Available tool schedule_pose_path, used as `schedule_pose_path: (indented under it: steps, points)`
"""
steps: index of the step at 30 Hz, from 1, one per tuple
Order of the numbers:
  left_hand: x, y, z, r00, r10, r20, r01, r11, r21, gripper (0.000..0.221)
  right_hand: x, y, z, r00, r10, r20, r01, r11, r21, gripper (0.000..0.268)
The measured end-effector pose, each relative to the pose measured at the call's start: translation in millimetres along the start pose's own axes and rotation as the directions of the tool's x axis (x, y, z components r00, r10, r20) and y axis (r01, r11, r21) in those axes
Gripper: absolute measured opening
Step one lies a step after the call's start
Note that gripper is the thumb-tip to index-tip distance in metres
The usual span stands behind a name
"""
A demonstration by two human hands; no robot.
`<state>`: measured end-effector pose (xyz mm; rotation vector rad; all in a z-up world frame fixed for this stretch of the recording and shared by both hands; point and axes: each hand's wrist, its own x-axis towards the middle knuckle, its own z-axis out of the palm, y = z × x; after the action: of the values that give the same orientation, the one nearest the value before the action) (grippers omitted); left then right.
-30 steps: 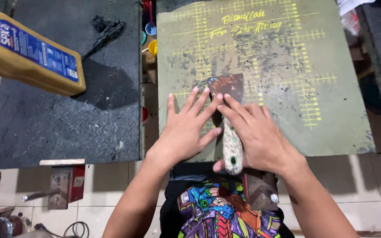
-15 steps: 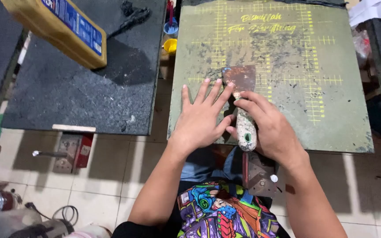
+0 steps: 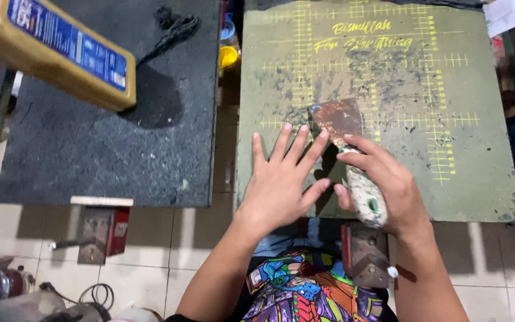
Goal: The person scrapes a flat, green, marked printing surface with a metal spatula to remove dark residue.
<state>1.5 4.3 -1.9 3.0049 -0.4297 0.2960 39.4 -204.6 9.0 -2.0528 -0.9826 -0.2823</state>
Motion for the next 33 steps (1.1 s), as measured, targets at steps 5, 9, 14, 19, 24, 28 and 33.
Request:
schedule_pose_path:
  steps: [5,9,14,19,24,28,33]
  points:
    - [-1,-1,-6,0.999,-0.047,0.009,0.047,0.998,0.03,0.084,4,-7,5,0.997,0.078,-0.021,-0.078,0.997,-0.016,0.035]
    - [0,0,-5,1.0,-0.022,0.007,0.022,0.999,0.029,0.082,2,-3,5,0.997,0.073,-0.014,-0.073,0.997,-0.018,0.046]
    - [4,-1,-4,0.999,0.005,0.047,-0.004,1.0,-0.018,0.085,0,10,5,1.0,-0.009,-0.01,0.009,0.998,-0.064,0.054]
    - [3,1,-4,0.999,0.023,0.047,-0.023,1.0,0.016,0.079,0,-3,1,0.994,-0.049,-0.1,0.039,0.994,-0.1,0.028]
    - [4,3,-6,1.0,-0.002,0.025,0.002,1.0,0.024,0.076,2,-2,-2,0.986,-0.116,-0.12,0.097,0.984,-0.151,0.021]
    - [3,0,-7,0.997,-0.006,0.073,0.009,0.999,-0.048,0.074,2,-5,-3,0.988,-0.094,-0.124,0.079,0.989,-0.123,0.02]
    - [4,0,-3,0.998,0.006,0.062,-0.005,1.0,-0.019,0.076,-1,-3,-5,0.99,-0.041,-0.132,0.032,0.997,-0.068,0.066]
